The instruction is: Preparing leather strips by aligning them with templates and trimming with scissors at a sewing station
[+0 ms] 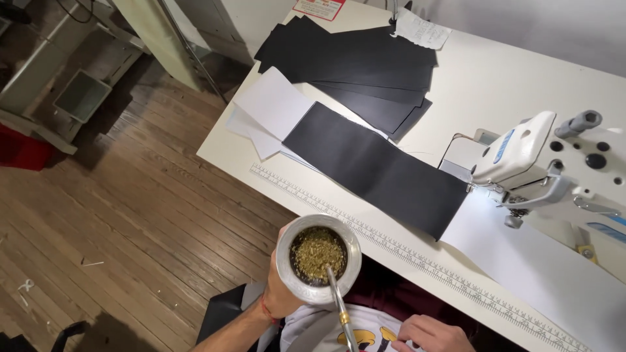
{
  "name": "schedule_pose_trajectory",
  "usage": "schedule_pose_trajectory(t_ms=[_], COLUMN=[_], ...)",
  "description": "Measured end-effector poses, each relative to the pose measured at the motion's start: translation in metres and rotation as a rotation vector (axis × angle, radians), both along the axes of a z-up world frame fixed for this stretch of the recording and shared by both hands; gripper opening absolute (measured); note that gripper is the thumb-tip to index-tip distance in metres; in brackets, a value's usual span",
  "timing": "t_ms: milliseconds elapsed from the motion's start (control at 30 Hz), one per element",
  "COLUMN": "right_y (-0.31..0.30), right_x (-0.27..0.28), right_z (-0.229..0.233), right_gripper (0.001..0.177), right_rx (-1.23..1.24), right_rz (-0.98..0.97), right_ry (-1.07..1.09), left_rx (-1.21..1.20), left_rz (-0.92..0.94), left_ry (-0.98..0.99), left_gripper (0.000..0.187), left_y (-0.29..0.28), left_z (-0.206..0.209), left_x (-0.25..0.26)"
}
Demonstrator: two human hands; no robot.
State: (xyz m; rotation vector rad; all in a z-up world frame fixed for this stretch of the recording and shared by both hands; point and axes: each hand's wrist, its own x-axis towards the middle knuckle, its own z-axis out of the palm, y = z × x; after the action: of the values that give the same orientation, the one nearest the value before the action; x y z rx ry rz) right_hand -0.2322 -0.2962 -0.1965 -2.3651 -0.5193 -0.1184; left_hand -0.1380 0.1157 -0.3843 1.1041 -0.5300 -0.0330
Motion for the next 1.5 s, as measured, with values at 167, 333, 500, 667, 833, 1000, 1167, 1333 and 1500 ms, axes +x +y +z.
schedule_pose_trajectory(t_ms=[167, 333, 500, 667, 833, 1000, 1167, 1333, 1500], right_y=[-0.001, -0.003, -0.017, -0.021, -0.052, -0.077, -0.073, -0.056, -0.054], right_x=[-0.002, -0.004, -0.001, 0.005, -0.001, -0.007, 0.007, 0.053, 0.107], right_z=[-0.009, -0.007, 0.001, 0.037, 0.029, 0.043, 0.05, 0.07, 0.073], right_gripper=[0.027, 0.025, 0.027, 0.024, 0.016, 0.017, 0.016, 0.031, 0.036], right_rx=[-0.034, -0.049, -0.002, 0.054, 0.05, 0.113, 0.108, 0.127, 0.025], right_rz=[0.02, -0.016, -0.075, -0.195, -0.184, -0.27, -0.514, -0.74, -0.657], right_ry=[0.072, 0.075, 0.079, 0.038, -0.02, 0.152, -0.033, -0.061, -0.147], left_rx=[0.031, 0.063, 0.106, 0.15, 0.194, 0.335, 0.247, 0.134, 0.075], left_rz=[0.053, 0.104, 0.097, 0.079, 0.011, -0.019, -0.126, -0.201, -0.241], left_ry=[0.024, 0.042, 0.037, 0.017, 0.011, -0.153, -0.252, -0.184, -0.171], left_gripper=[0.096, 0.095, 0.095, 0.095, 0.095, 0.074, 0.072, 0.072, 0.08], left_y=[-0.029, -0.043, -0.066, -0.118, -0.204, -0.317, -0.413, -0.468, -0.486], left_z=[0.06, 0.153, 0.19, 0.234, 0.287, 0.331, 0.284, 0.23, 0.203], left_x=[0.024, 0.046, 0.122, 0.214, 0.306, 0.378, 0.45, 0.472, 0.488])
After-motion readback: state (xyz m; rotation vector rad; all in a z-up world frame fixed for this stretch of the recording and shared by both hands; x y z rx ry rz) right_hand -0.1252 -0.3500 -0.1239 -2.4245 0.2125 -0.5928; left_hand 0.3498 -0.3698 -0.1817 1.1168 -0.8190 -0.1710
